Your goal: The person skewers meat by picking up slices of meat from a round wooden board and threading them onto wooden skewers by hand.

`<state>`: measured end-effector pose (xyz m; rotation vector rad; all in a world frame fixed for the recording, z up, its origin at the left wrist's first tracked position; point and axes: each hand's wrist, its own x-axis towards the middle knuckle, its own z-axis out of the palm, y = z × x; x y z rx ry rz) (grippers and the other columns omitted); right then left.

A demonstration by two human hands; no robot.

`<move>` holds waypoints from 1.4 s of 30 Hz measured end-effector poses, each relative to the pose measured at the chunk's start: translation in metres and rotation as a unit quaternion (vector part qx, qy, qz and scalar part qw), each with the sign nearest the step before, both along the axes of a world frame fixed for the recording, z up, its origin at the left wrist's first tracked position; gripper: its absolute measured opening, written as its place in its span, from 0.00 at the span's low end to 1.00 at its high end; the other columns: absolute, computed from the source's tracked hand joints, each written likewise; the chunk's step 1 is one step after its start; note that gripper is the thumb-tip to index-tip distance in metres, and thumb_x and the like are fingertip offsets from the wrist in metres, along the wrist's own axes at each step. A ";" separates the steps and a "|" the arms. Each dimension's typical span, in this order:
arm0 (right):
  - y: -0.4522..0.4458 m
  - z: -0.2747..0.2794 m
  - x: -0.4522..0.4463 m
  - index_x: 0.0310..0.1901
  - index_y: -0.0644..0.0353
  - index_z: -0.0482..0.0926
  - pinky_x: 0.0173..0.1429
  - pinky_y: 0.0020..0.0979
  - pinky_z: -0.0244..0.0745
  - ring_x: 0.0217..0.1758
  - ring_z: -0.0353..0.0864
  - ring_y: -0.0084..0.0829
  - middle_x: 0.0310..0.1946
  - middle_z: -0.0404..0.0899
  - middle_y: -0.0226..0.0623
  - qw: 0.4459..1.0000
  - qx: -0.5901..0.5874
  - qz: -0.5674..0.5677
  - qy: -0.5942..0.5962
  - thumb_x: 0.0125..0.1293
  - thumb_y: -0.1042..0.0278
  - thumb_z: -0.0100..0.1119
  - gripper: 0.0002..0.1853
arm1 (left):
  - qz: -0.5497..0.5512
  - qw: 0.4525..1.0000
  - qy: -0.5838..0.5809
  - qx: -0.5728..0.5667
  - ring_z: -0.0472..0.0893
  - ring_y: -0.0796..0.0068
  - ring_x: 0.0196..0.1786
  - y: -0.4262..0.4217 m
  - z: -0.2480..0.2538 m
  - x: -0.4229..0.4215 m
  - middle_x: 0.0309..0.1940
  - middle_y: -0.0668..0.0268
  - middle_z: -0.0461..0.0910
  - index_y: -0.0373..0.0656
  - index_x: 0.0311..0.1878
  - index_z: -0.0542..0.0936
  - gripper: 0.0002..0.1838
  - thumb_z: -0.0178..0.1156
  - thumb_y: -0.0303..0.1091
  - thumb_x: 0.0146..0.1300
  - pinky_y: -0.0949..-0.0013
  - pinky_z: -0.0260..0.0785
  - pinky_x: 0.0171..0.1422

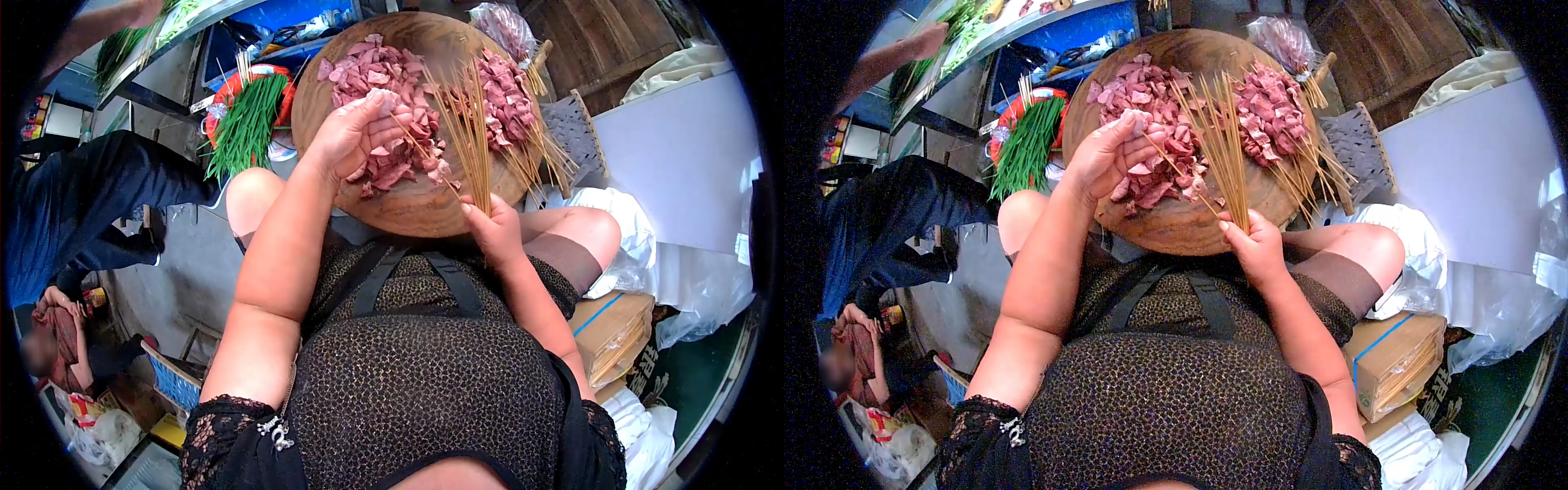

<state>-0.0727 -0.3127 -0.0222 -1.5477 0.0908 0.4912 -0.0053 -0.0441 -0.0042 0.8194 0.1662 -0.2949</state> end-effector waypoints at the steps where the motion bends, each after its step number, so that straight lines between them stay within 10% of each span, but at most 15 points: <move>1: 0.000 0.000 0.000 0.41 0.64 0.76 0.28 0.16 0.60 0.23 0.63 0.12 0.23 0.69 0.19 1.000 0.007 0.001 0.005 0.60 0.71 0.58 0.09 | -0.016 1.000 -0.005 -0.006 0.80 0.66 0.47 0.000 0.001 0.000 0.43 0.55 0.78 0.37 0.48 0.72 0.15 0.49 0.40 0.67 0.68 0.75 0.50; 42: 0.009 0.008 0.002 0.42 0.61 0.76 0.28 0.16 0.60 0.23 0.65 0.13 0.24 0.71 0.20 0.999 0.013 0.007 0.052 0.60 0.70 0.58 0.09 | 0.118 0.993 -0.031 -0.002 0.80 0.70 0.44 -0.013 -0.014 0.004 0.40 0.60 0.79 0.39 0.47 0.72 0.10 0.53 0.31 0.64 0.68 0.74 0.51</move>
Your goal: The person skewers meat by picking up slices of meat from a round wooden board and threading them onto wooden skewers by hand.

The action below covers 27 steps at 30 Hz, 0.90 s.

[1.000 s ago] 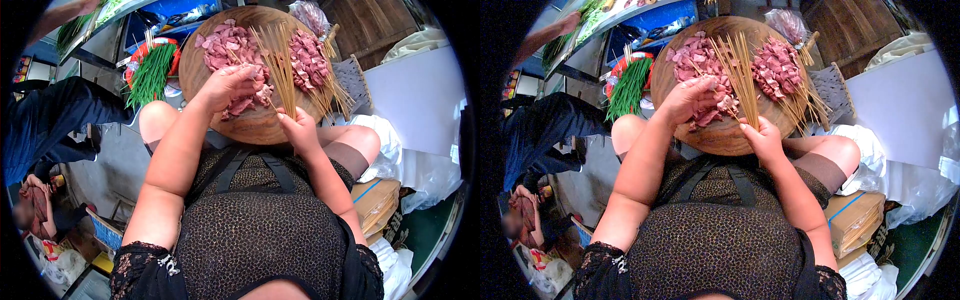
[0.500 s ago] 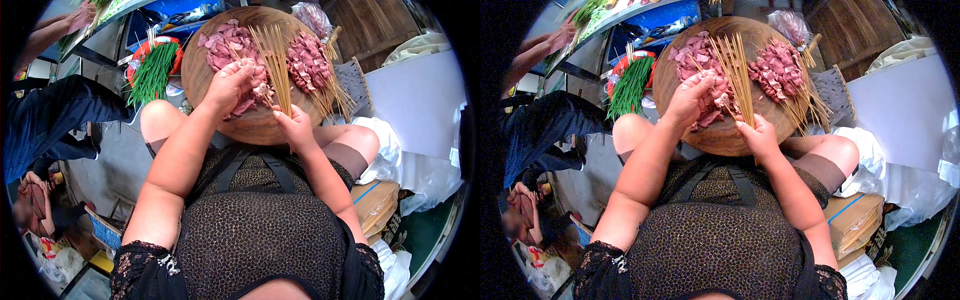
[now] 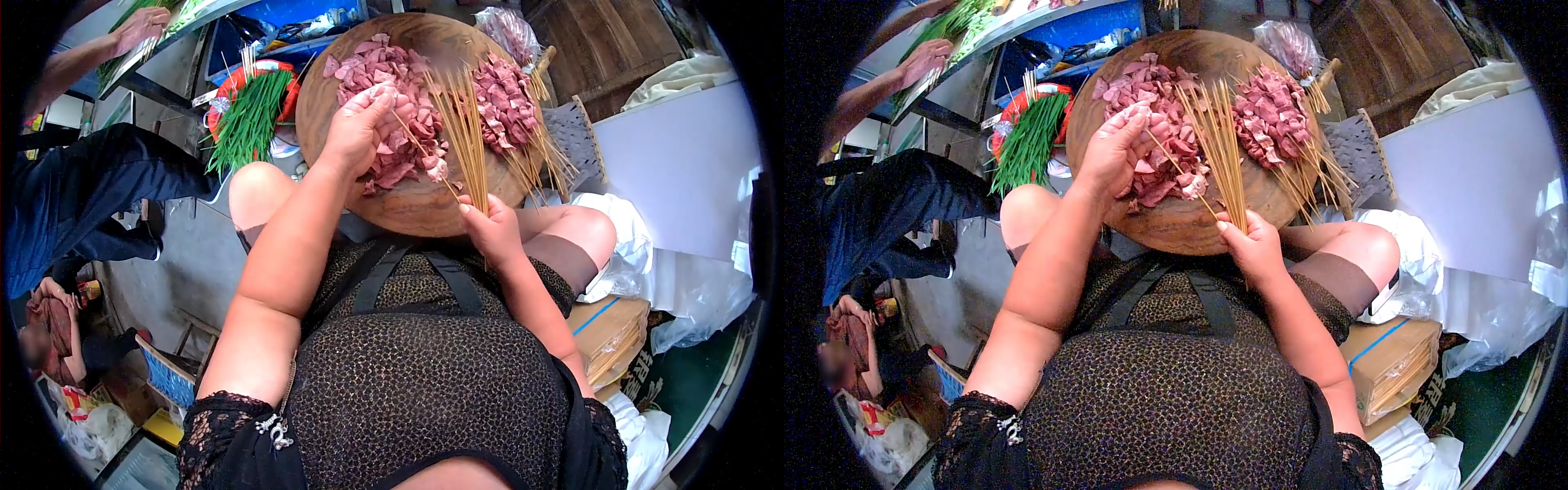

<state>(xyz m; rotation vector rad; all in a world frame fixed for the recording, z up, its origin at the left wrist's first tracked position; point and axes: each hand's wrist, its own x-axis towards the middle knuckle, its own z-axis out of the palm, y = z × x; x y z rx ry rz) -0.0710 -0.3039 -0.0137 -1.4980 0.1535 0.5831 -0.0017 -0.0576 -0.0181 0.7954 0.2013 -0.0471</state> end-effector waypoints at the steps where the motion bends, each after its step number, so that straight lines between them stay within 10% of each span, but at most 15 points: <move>1: -0.002 -0.001 0.000 0.42 0.62 0.76 0.27 0.16 0.60 0.23 0.65 0.13 0.24 0.71 0.20 1.000 0.006 0.000 0.001 0.60 0.70 0.58 0.09 | 0.000 1.000 0.000 0.000 0.80 0.70 0.44 0.001 -0.001 0.000 0.40 0.60 0.79 0.39 0.47 0.72 0.10 0.53 0.31 0.64 0.68 0.74 0.51; 27: 0.004 -0.004 -0.001 0.40 0.62 0.76 0.27 0.16 0.60 0.22 0.64 0.12 0.23 0.70 0.20 1.000 0.024 -0.006 0.001 0.60 0.71 0.58 0.08 | -0.023 0.998 0.021 0.061 0.79 0.66 0.46 0.004 0.008 -0.003 0.44 0.55 0.78 0.38 0.46 0.72 0.14 0.51 0.39 0.66 0.65 0.73 0.52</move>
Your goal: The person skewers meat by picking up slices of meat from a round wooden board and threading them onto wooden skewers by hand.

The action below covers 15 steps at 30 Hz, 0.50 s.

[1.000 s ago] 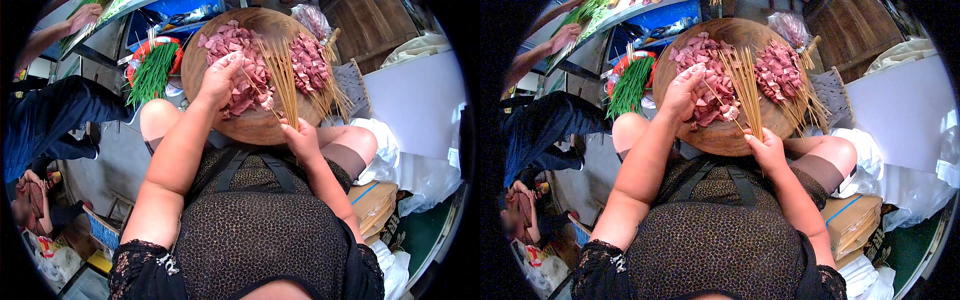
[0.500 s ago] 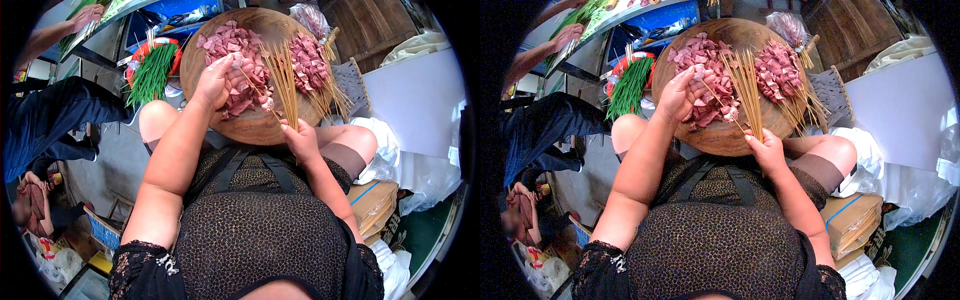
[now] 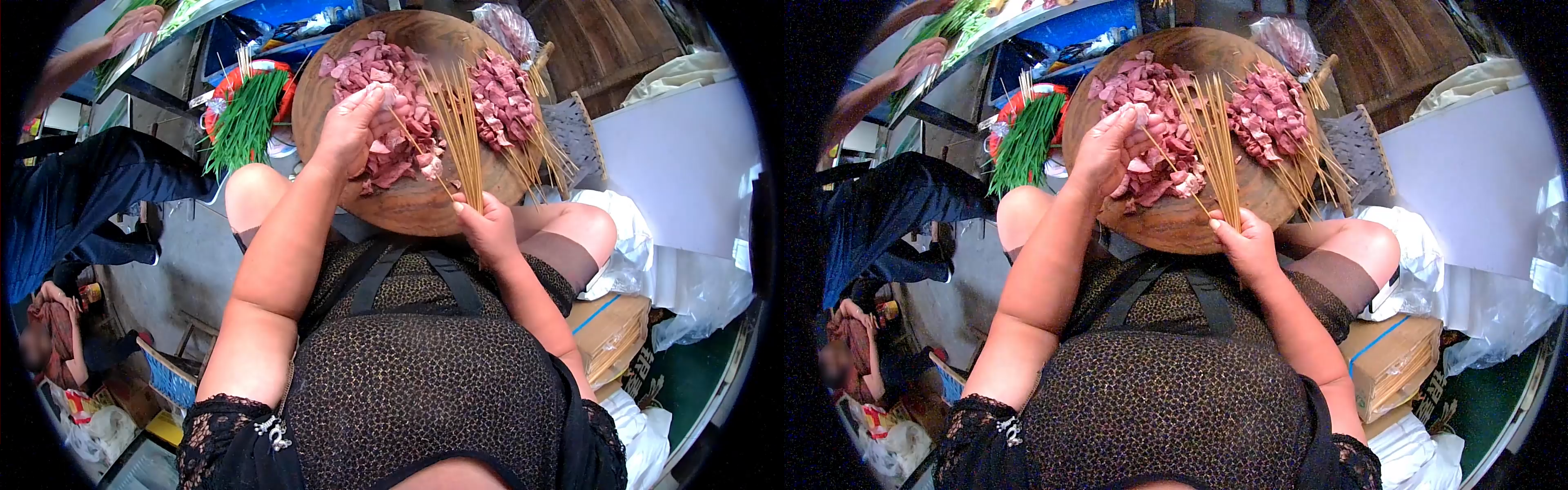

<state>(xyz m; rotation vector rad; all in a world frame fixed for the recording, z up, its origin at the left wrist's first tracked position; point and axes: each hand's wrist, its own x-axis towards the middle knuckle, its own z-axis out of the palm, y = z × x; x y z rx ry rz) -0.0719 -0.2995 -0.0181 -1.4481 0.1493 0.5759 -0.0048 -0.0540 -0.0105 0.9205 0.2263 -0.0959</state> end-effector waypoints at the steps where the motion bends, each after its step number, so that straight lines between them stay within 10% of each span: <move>1: 0.001 0.001 0.000 0.41 0.62 0.76 0.26 0.16 0.60 0.22 0.64 0.12 0.23 0.70 0.20 1.000 -0.001 0.001 -0.008 0.60 0.71 0.58 0.08 | 0.000 1.000 0.000 0.000 0.79 0.66 0.46 -0.001 -0.001 -0.001 0.44 0.55 0.78 0.38 0.46 0.72 0.14 0.51 0.39 0.66 0.65 0.73 0.52; 15: 0.025 -0.005 0.026 0.41 0.62 0.75 0.23 0.17 0.57 0.19 0.63 0.13 0.22 0.70 0.22 0.999 0.046 -0.011 -0.025 0.61 0.70 0.57 0.09 | -0.105 0.994 0.023 -0.023 0.77 0.67 0.51 -0.010 0.000 -0.008 0.49 0.57 0.76 0.37 0.50 0.71 0.15 0.49 0.38 0.67 0.65 0.72 0.54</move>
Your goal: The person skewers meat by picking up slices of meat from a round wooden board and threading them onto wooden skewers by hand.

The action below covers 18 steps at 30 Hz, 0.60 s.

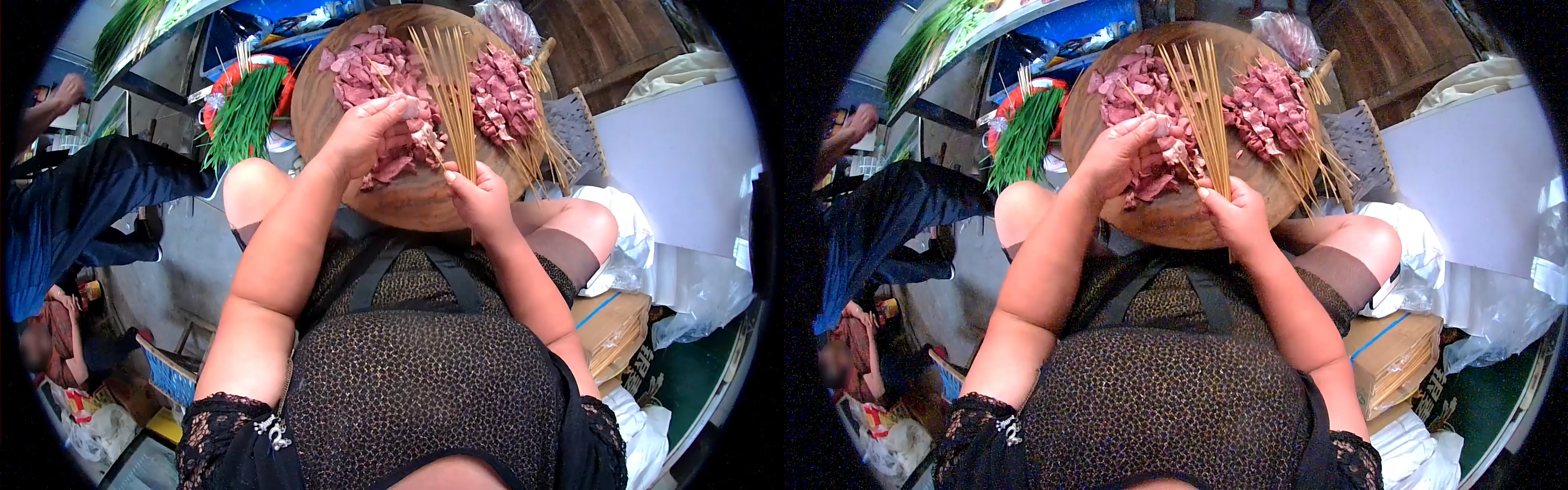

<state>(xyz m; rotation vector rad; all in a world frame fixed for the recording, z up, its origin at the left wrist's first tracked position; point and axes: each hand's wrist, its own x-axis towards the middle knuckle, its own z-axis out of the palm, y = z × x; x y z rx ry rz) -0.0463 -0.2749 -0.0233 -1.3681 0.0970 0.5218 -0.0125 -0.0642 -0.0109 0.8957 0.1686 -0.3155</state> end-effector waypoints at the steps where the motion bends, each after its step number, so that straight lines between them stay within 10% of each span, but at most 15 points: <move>1: 0.001 0.002 0.000 0.41 0.62 0.75 0.23 0.16 0.58 0.19 0.64 0.13 0.22 0.71 0.22 1.000 0.002 -0.007 0.002 0.60 0.70 0.57 0.09 | 0.001 1.000 0.001 0.000 0.77 0.67 0.51 0.002 0.004 -0.001 0.49 0.57 0.76 0.37 0.50 0.71 0.15 0.49 0.38 0.67 0.65 0.72 0.54; 8: -0.022 0.019 0.002 0.42 0.61 0.75 0.22 0.14 0.57 0.19 0.64 0.13 0.23 0.71 0.24 0.998 0.046 -0.037 0.011 0.61 0.71 0.57 0.09 | 0.126 0.919 -0.112 0.356 0.78 0.76 0.39 0.048 -0.001 -0.005 0.37 0.66 0.80 0.41 0.42 0.79 0.11 0.60 0.37 0.59 0.76 0.69 0.44; 12: -0.033 0.012 -0.007 0.42 0.60 0.75 0.22 0.14 0.57 0.19 0.64 0.13 0.23 0.71 0.24 0.998 0.040 -0.057 0.010 0.61 0.71 0.57 0.08 | -0.030 0.670 -0.260 0.694 0.76 0.59 0.40 0.039 -0.003 -0.028 0.33 0.59 0.75 0.46 0.37 0.82 0.10 0.61 0.33 0.49 0.63 0.69 0.46; 18: -0.036 0.010 -0.015 0.42 0.59 0.75 0.21 0.15 0.57 0.18 0.64 0.13 0.22 0.71 0.25 0.998 0.024 -0.044 0.035 0.61 0.70 0.57 0.08 | -0.032 0.620 -0.274 0.734 0.75 0.56 0.41 0.035 -0.013 -0.023 0.31 0.58 0.76 0.45 0.36 0.82 0.10 0.55 0.34 0.53 0.60 0.69 0.46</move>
